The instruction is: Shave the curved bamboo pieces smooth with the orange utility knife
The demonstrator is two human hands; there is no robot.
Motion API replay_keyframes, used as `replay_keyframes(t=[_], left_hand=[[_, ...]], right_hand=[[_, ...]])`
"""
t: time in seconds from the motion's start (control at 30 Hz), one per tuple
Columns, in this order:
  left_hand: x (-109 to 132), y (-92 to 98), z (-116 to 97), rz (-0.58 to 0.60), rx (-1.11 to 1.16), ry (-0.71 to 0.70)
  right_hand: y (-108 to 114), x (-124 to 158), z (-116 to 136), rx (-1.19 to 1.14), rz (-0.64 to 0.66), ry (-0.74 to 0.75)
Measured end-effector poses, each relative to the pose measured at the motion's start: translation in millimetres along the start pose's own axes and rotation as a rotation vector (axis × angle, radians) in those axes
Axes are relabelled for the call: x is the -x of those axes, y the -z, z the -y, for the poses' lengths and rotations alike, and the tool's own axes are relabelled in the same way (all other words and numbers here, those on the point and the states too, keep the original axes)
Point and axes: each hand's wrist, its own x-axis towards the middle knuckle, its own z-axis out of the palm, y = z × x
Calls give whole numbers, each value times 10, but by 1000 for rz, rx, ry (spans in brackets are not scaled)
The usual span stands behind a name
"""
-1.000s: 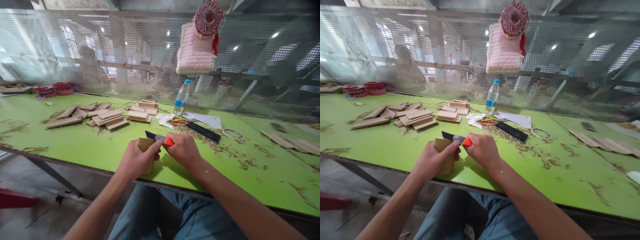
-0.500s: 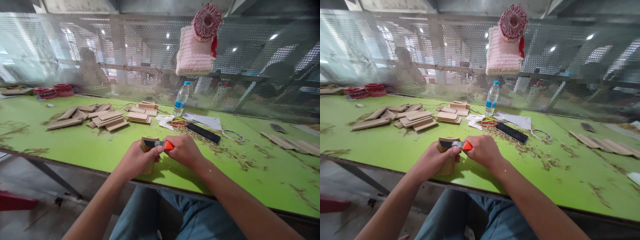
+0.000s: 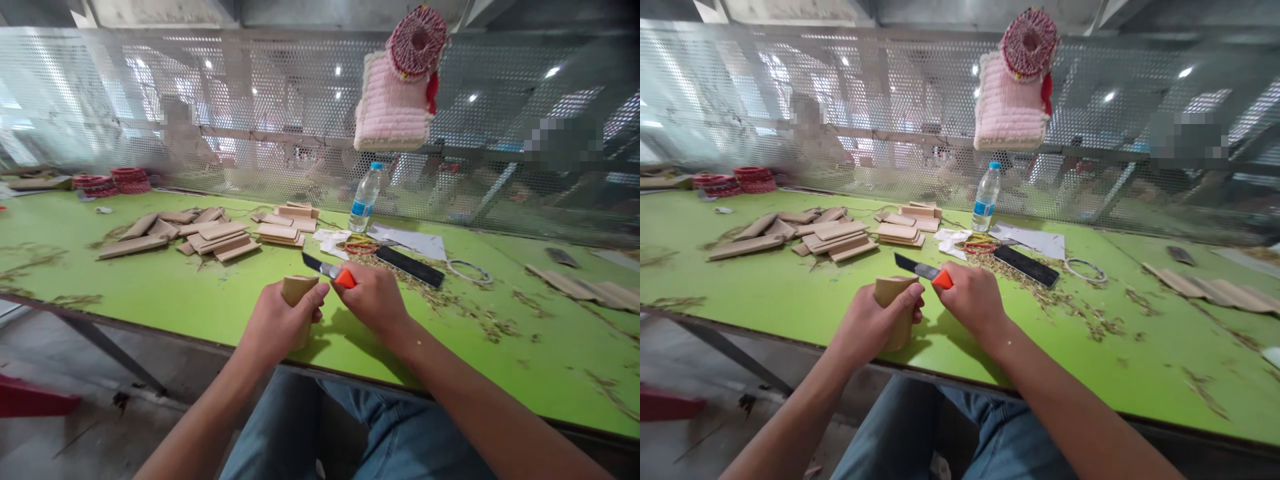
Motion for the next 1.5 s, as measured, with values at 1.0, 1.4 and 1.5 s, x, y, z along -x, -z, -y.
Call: replay_keyframes(t=[1.0,1.4,1.5], left_hand=[[-38,8,7,38,5,12],[-33,74,-30,110,-202,-99],[-23,39,-39,58,-210,-81]], right_hand=[[51,-28,-34,-2,44,-20],[12,21,26,-22,148,86],[8,35,40,4,113,79]])
